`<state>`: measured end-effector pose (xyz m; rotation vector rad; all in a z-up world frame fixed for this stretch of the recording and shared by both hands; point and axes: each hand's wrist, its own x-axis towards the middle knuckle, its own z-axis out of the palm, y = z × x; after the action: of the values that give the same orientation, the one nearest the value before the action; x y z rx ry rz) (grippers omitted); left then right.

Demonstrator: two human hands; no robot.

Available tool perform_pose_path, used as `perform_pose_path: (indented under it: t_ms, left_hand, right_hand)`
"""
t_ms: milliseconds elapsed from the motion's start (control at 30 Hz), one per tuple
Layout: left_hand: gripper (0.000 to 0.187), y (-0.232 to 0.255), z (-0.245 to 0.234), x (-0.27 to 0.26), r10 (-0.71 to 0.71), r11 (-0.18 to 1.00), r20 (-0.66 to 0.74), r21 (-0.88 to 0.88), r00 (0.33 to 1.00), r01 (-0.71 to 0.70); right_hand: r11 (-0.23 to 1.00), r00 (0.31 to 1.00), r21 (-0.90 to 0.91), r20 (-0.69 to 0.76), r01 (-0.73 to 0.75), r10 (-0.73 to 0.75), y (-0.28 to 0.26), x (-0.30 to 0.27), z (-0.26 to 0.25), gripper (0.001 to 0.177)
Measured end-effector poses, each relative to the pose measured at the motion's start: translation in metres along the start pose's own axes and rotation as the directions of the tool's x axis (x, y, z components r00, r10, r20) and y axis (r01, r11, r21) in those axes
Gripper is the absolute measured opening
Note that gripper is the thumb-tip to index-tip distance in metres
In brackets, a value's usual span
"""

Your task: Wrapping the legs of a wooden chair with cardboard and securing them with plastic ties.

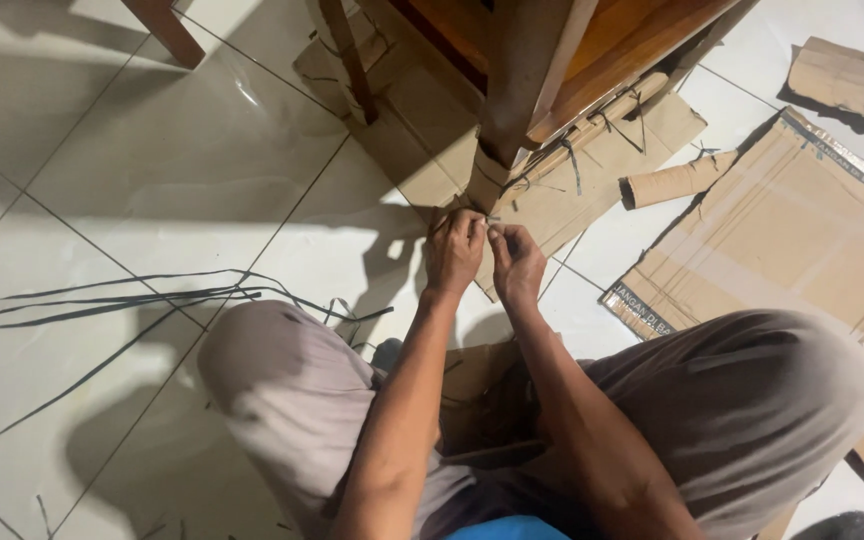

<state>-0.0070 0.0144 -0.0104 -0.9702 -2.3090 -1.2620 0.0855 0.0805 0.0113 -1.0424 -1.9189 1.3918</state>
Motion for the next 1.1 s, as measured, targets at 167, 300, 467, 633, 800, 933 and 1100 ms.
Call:
perform_pose_path:
  t_ms: [167,300,467,633,800,933,1100]
  left_hand:
    - [0.011,0.006,-0.004,0.0,-0.09,0.995,0.07,-0.024,0.993,0.092]
    - [0.013,0.007,-0.002,0.001,-0.134,0.991,0.094,-0.011,0.987,0.135]
    - [0.015,0.007,-0.001,0.001,-0.188,0.982,0.111,0.0,0.976,0.189]
    - [0.017,0.001,0.009,0.0,-0.195,0.981,0.108,0.039,0.975,0.192]
    - [0.02,-0.014,0.023,-0.007,-0.242,0.97,0.118,0.055,0.963,0.237]
    - [0.025,0.0,0.011,0.004,-0.317,0.948,0.139,0.031,0.938,0.316]
    - [0.026,-0.017,0.022,-0.005,-0.412,0.904,0.152,-0.059,0.899,0.424]
  right_hand:
    - [0.999,0.999,-0.007,-0.031,-0.043,0.043,0.001,-0.002,-0.004,0.008]
    - [0.996,0.997,-0.065,-0.053,-0.054,0.05,0.007,-0.001,-0.006,0.009]
    - [0.999,0.999,-0.046,-0.05,-0.012,0.01,0.004,-0.006,-0.007,0.011]
    - [0.999,0.998,-0.013,-0.061,0.035,-0.035,0.0,-0.013,-0.005,0.007]
    - [0.997,0.995,0.005,-0.071,0.074,-0.073,-0.001,-0.016,-0.004,0.007]
    - [0.994,0.991,0.001,-0.08,0.111,-0.111,-0.008,-0.02,-0.003,0.008]
    - [0.988,0.984,-0.011,-0.081,0.155,-0.156,-0.012,-0.028,-0.001,0.01]
